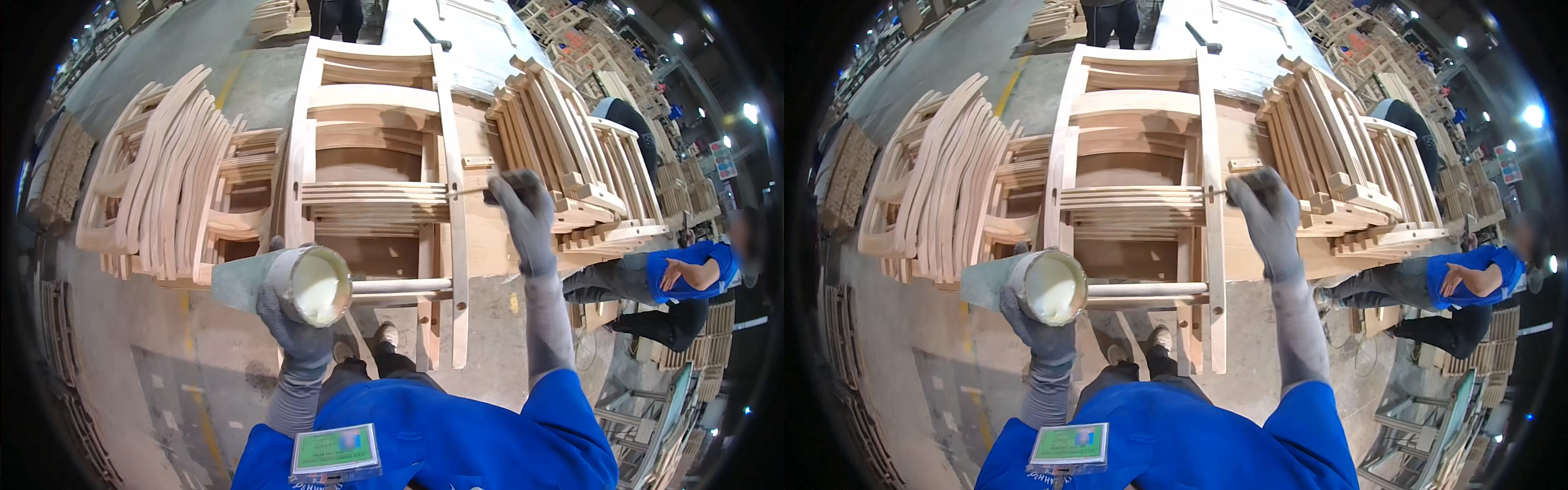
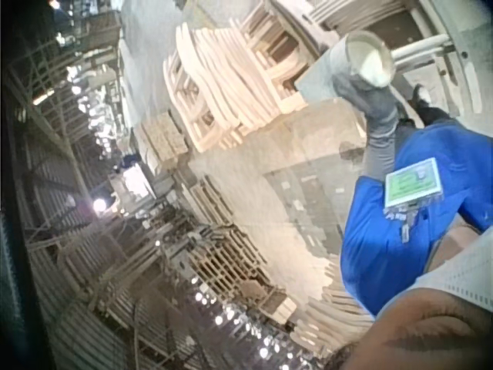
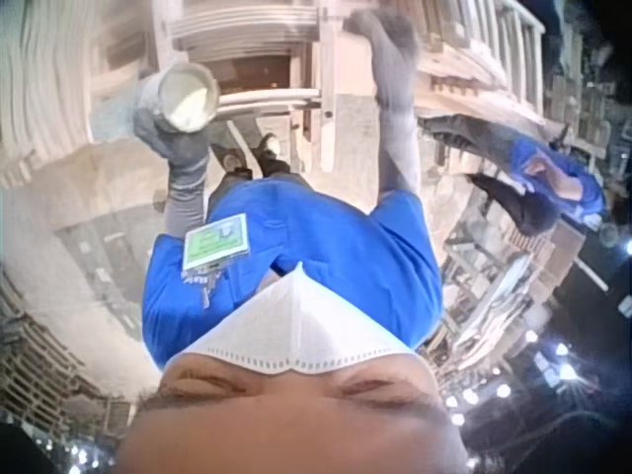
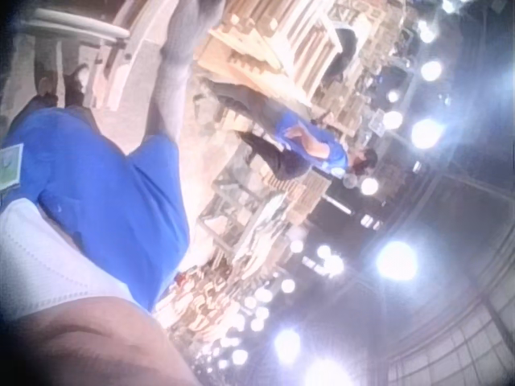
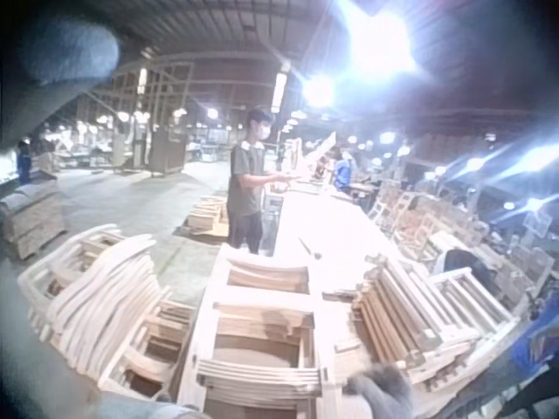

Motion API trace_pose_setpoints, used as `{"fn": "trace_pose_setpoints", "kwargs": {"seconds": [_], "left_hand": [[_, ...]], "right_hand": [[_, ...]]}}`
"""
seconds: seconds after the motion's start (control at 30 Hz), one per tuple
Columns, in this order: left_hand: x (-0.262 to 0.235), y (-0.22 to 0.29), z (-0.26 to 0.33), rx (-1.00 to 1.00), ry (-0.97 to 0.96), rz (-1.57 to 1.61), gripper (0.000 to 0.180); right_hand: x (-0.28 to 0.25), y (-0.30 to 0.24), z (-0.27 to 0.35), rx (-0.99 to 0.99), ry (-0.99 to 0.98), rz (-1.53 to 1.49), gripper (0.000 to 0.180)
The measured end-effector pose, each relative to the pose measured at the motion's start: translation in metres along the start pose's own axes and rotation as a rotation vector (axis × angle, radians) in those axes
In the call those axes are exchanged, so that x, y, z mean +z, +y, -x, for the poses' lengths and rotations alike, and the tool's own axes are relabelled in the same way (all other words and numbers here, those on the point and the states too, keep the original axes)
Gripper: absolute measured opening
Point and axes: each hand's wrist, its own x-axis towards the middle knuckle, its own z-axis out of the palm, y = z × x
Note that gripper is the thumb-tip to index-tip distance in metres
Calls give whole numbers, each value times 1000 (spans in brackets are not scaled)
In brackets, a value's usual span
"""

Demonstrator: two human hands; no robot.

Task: The person applies glue to wooden chair frames using a brush and a small container, then stacks the frames on a nearby pile. The task is performed repeatedly in a workshop setting with other workers visible in the background.

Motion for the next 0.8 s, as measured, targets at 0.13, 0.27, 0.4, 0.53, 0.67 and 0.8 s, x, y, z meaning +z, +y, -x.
{"fn": "trace_pose_setpoints", "kwargs": {"seconds": [0.13, 0.27, 0.4, 0.53, 0.67, 0.8], "left_hand": [[-3, 17, -13, -576, 54, 877, 52], [-28, -8, -1, -527, 169, 531, 58], [-44, -30, 13, -277, 115, 133, 71], [-49, -42, 20, -276, 175, 212, 74], [-54, -42, 21, -180, 124, 28, 75], [-55, -35, 14, -6, 19, -187, 74]], "right_hand": [[-31, 70, -59, -12, -187, 529, 19], [-11, 89, -79, -47, -297, 701, 22], [-5, 102, -86, -23, -347, 799, 21], [3, 100, -92, -108, -407, 936, 21], [13, 96, -94, -111, -496, 1067, 20], [16, 95, -94, -114, -557, 1064, 20]]}}
